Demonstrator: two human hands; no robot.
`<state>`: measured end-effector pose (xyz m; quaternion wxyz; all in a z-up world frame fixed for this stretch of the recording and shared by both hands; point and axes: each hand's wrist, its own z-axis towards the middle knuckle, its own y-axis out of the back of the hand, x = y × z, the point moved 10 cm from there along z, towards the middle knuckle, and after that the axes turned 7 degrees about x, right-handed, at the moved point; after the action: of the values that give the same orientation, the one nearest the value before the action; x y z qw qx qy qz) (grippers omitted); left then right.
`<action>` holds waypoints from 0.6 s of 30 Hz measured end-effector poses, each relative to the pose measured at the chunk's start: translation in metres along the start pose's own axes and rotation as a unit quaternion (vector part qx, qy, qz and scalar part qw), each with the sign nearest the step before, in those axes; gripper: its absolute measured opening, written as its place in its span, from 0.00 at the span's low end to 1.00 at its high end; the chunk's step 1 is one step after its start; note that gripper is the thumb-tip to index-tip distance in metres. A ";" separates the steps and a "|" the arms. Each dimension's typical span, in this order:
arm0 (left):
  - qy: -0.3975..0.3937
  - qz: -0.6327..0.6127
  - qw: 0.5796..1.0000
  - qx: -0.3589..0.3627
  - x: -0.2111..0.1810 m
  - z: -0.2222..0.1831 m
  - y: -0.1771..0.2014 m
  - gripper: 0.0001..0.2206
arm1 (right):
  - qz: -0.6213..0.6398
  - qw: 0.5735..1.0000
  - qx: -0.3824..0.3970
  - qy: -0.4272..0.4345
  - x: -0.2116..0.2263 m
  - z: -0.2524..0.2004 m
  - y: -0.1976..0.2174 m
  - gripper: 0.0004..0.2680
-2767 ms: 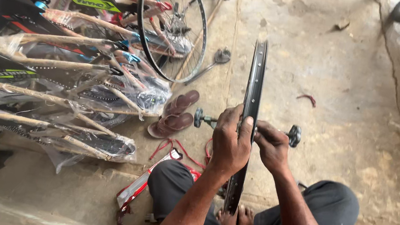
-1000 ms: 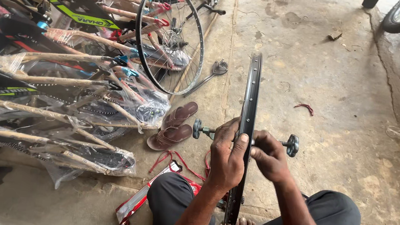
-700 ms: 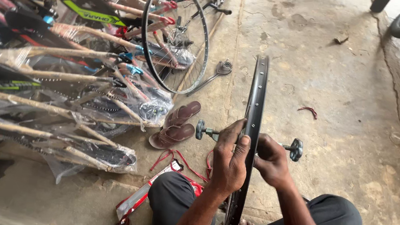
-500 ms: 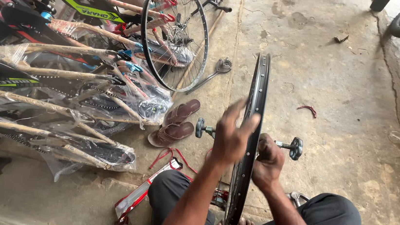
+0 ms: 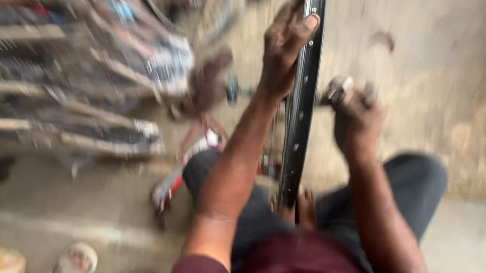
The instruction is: The person performs maintenance on a bicycle wheel by tightening spokes and adjusting the hub while the wheel is mounted on a truing stand.
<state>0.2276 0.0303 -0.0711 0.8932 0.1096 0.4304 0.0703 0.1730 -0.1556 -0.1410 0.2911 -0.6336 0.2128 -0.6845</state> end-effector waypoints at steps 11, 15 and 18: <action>0.526 -0.172 0.824 -0.125 0.085 -0.321 -0.022 0.15 | 0.011 0.988 -0.133 -0.076 -0.016 -0.063 0.082 0.01; 0.503 0.159 0.849 0.035 0.178 -0.326 -0.003 0.12 | -0.045 0.978 -0.162 -0.126 -0.037 -0.086 0.097 0.04; 0.472 0.258 0.836 0.110 0.239 -0.334 -0.018 0.16 | -0.087 0.982 -0.126 -0.114 -0.052 -0.115 0.103 0.05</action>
<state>0.1141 0.1107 -0.4584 0.5135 0.2682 0.7605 0.2934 0.0734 -0.2057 -0.2601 0.1704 -0.7555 0.2070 -0.5977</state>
